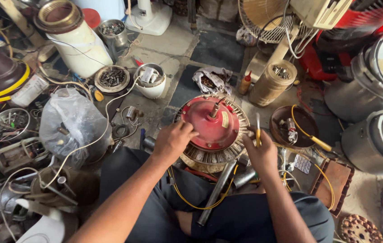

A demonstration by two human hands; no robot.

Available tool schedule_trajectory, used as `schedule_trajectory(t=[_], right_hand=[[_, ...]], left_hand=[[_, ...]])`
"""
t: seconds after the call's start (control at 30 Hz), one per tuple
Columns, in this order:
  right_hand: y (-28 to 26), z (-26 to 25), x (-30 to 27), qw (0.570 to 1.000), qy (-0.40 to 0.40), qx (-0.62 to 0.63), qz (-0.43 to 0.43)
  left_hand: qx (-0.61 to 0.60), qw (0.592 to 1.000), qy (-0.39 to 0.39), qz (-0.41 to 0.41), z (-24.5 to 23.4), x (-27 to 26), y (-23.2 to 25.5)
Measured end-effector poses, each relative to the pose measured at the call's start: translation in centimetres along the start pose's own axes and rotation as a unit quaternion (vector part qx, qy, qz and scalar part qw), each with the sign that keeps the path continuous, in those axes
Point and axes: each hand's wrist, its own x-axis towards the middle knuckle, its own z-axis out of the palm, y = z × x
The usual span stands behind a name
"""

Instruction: The person is repairing an electric motor stator while sitting on the floor. They use a screwdriver to tighten screws on the stator's central hub and a metal pipe to tap the component, likely to seat it or adjust the fit.

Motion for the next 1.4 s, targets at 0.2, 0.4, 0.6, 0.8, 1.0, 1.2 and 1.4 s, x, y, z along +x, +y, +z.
schedule_trajectory(t=[0.2,0.4,0.6,0.8,1.0,1.2,1.4], right_hand=[[1.5,2.2,3.2,0.994,-0.088,-0.068,-0.005],[2.2,2.3,3.3,0.994,-0.091,-0.025,-0.062],[1.4,1.5,3.8,0.991,-0.096,-0.086,-0.017],[0.8,1.0,3.8,0.991,-0.113,-0.032,-0.071],[-0.1,0.5,4.1,0.991,-0.102,-0.064,-0.054],[0.5,1.4,4.2,0.99,-0.108,-0.056,-0.069],[-0.1,0.8,4.3,0.99,-0.076,-0.068,-0.096]], left_hand=[[-0.268,0.955,0.008,-0.129,0.7,-1.1,-2.1],[-0.326,0.909,-0.007,-0.259,2.9,-0.7,-2.5],[-0.296,0.937,0.015,-0.187,1.4,-0.3,-1.3],[-0.238,0.947,0.045,-0.209,2.4,0.1,-1.8],[-0.491,0.774,0.166,-0.363,3.1,2.1,-3.7],[-0.305,0.923,-0.012,-0.234,7.9,9.3,-7.5],[-0.165,0.981,-0.088,-0.044,12.6,12.9,-8.9]])
